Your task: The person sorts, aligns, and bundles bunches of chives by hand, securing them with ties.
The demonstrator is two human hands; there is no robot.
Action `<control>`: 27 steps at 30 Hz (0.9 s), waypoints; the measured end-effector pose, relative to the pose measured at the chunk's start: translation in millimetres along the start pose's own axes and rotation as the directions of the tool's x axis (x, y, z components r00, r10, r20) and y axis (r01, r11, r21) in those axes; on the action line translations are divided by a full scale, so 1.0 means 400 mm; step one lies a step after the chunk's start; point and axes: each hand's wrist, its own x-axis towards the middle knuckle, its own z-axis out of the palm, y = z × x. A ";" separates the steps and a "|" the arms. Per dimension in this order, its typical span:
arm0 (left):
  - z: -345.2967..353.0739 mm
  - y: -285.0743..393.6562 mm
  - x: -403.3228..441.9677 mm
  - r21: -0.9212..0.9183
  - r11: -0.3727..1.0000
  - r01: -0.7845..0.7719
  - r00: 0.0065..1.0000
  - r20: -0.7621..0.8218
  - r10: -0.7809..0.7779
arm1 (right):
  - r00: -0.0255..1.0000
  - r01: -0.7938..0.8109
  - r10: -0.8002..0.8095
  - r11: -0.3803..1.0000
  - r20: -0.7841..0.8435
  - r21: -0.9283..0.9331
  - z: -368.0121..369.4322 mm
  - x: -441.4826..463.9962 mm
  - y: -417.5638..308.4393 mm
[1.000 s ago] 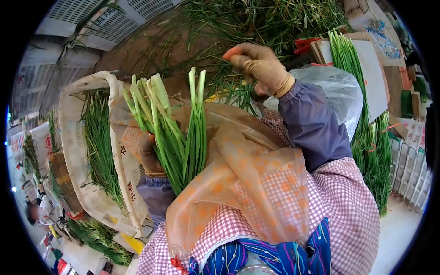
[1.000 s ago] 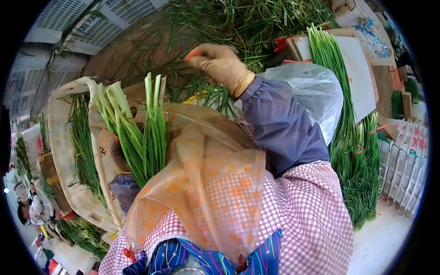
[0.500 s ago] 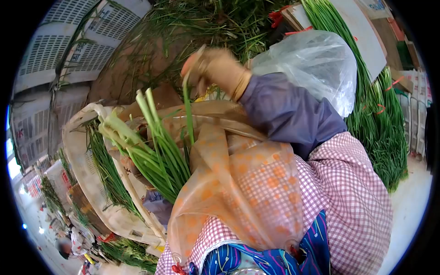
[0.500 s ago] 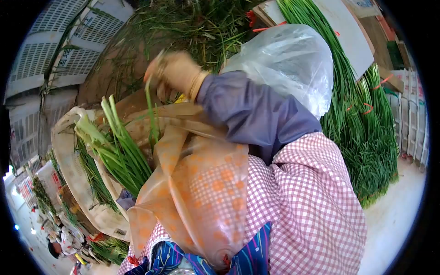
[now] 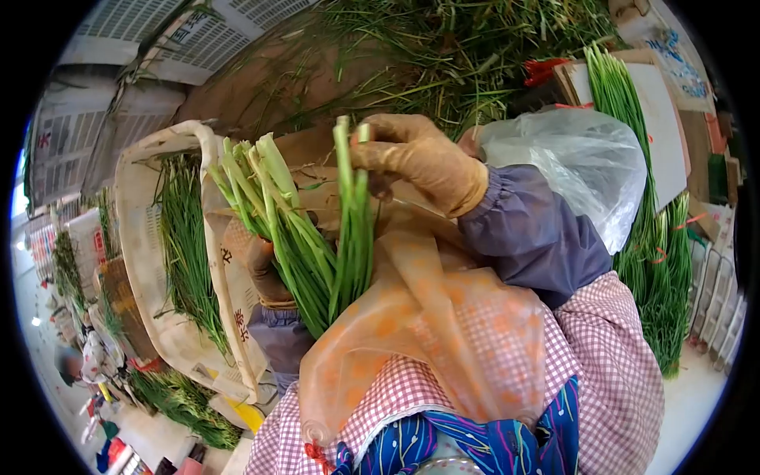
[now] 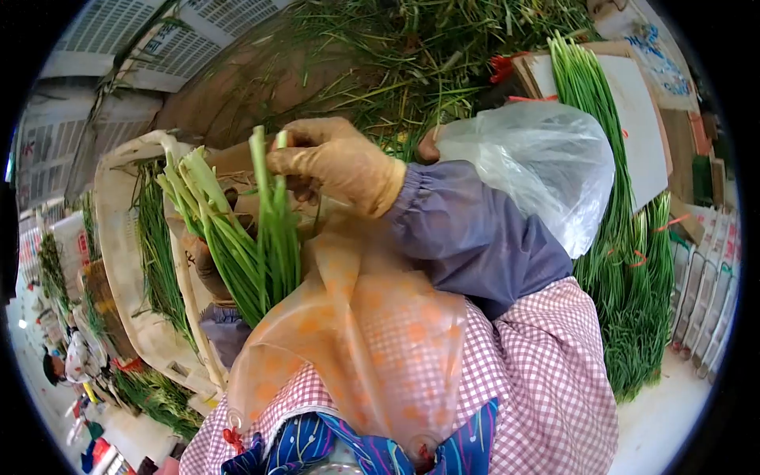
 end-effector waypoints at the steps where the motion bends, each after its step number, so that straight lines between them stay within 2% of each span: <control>1: 0.013 0.006 -0.003 0.048 0.998 0.049 0.997 -0.053 -0.047 | 1.000 0.001 -0.001 1.000 -0.009 -0.005 -0.006 -0.004 -0.003; 2: 0.020 0.009 -0.003 0.038 0.998 0.040 0.998 -0.055 -0.038 | 1.000 -0.007 0.007 1.000 -0.004 -0.016 -0.014 -0.007 -0.001; 4: 0.024 0.005 0.000 -0.115 0.993 0.040 0.998 0.058 -0.033 | 0.996 0.060 -0.069 0.987 -0.055 -0.147 -0.038 -0.015 0.012; 9: 0.019 0.001 0.005 -0.124 0.992 0.016 1.000 0.022 -0.014 | 0.994 0.079 -0.082 0.996 -0.067 -0.051 -0.052 -0.020 0.044; 12: -0.011 0.009 0.000 -0.080 0.995 0.056 0.998 0.026 -0.054 | 0.995 0.069 -0.074 0.995 -0.066 -0.077 -0.045 -0.024 0.036; 13: -0.032 0.006 -0.003 -0.086 0.996 0.011 0.997 0.074 -0.004 | 0.995 0.066 -0.071 0.995 -0.066 -0.077 -0.049 -0.023 0.038; 15: -0.039 0.004 -0.008 -0.100 0.995 -0.029 0.992 0.121 0.041 | 0.993 0.036 -0.035 0.999 0.112 -0.002 -0.065 -0.022 0.045; 16: -0.027 0.006 -0.009 -0.088 0.995 -0.038 0.997 0.061 0.043 | 0.994 0.035 -0.035 0.999 0.105 -0.006 -0.068 -0.028 0.048; 18: -0.026 0.004 -0.006 -0.075 0.996 -0.044 0.999 0.002 0.044 | 0.986 -0.013 -0.017 0.983 0.165 0.182 -0.065 -0.040 0.054; 19: -0.035 0.002 -0.007 -0.066 0.997 -0.045 0.999 -0.015 0.044 | 0.994 0.031 -0.056 0.967 0.091 0.251 -0.044 -0.042 0.057; 20: -0.041 0.004 -0.008 -0.056 0.997 -0.049 0.998 -0.033 0.047 | 0.994 0.029 -0.055 0.968 0.098 0.251 -0.046 -0.037 0.058; 22: -0.039 0.008 -0.005 -0.121 0.991 -0.065 0.998 -0.033 0.061 | 0.977 0.193 -0.192 0.981 -0.094 0.009 -0.063 -0.025 0.060; 23: -0.042 0.010 -0.001 -0.152 0.988 -0.038 0.999 0.031 0.043 | 0.947 0.271 -0.270 0.962 -0.175 -0.014 -0.087 -0.009 0.051; 24: -0.043 0.010 0.000 -0.184 0.983 -0.007 0.995 0.098 0.025 | 0.906 0.368 -0.349 0.929 -0.240 0.036 -0.124 0.005 0.035; 25: -0.018 0.009 0.000 -0.149 0.989 0.007 0.996 0.090 0.006 | 0.861 0.499 -0.477 0.860 -0.176 0.108 -0.194 0.026 0.016; 26: -0.017 0.008 -0.001 -0.151 0.988 0.005 0.996 0.092 0.009 | 0.783 0.590 -0.539 0.802 -0.311 0.094 -0.243 0.031 -0.018; 27: -0.017 0.008 -0.001 -0.148 0.989 0.000 0.995 0.094 0.014 | 0.656 0.655 -0.544 0.755 -0.523 0.038 -0.306 0.023 -0.064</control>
